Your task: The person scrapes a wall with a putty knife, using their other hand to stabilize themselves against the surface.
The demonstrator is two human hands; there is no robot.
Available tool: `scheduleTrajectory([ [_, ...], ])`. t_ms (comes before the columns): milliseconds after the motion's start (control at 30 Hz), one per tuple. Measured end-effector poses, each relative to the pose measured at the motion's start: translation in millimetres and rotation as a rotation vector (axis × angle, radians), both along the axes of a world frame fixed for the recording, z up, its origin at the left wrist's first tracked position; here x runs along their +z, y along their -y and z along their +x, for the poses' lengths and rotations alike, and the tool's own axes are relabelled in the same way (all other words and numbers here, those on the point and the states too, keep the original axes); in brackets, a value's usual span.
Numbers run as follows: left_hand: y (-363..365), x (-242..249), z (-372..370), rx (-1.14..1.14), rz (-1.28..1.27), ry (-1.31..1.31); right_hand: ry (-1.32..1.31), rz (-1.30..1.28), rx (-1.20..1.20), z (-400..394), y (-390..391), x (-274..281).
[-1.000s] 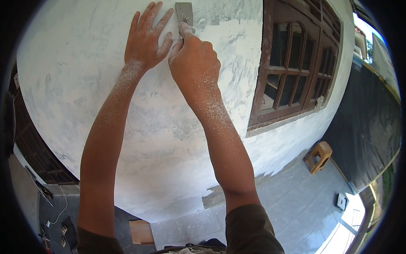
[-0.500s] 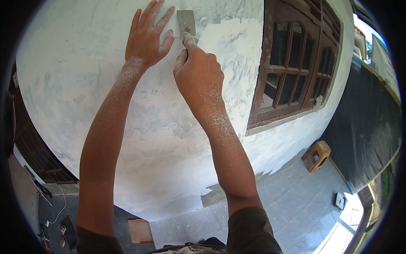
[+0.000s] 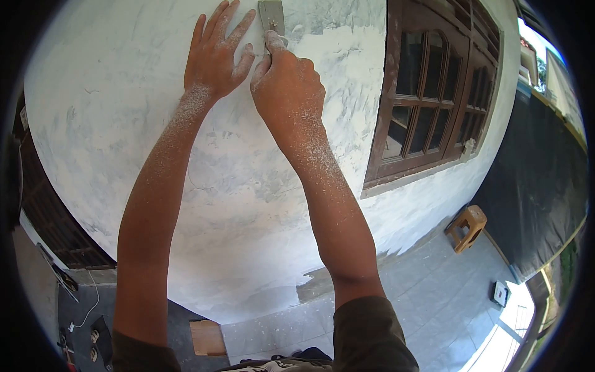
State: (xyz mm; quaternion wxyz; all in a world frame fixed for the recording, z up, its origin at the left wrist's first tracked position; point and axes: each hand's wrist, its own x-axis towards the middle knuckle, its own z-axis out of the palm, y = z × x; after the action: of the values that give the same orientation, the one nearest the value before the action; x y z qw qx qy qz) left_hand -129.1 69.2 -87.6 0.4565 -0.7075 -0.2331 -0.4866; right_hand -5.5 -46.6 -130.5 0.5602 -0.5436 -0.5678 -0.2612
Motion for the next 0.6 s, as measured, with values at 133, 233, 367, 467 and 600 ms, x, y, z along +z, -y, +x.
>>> scheduleTrajectory([
  [133,0.2,0.4,0.8,-0.006,-0.009,0.001,-0.058,-0.103,0.03,2.2,5.8,-18.9],
  [233,-2.6,0.8,2.1,0.034,0.037,0.004,-0.043,-0.1,0.028,3.9,3.1,-15.4],
  [367,0.2,0.8,0.2,0.025,0.005,-0.003,0.025,0.057,0.017,3.8,-1.1,-2.1],
  [467,2.0,0.2,0.2,0.007,-0.007,-0.002,-0.078,-0.125,0.041,2.8,6.5,-15.7],
  [600,0.3,1.3,1.1,0.027,-0.002,0.003,-0.032,-0.058,0.018,6.4,-1.6,-2.9],
])
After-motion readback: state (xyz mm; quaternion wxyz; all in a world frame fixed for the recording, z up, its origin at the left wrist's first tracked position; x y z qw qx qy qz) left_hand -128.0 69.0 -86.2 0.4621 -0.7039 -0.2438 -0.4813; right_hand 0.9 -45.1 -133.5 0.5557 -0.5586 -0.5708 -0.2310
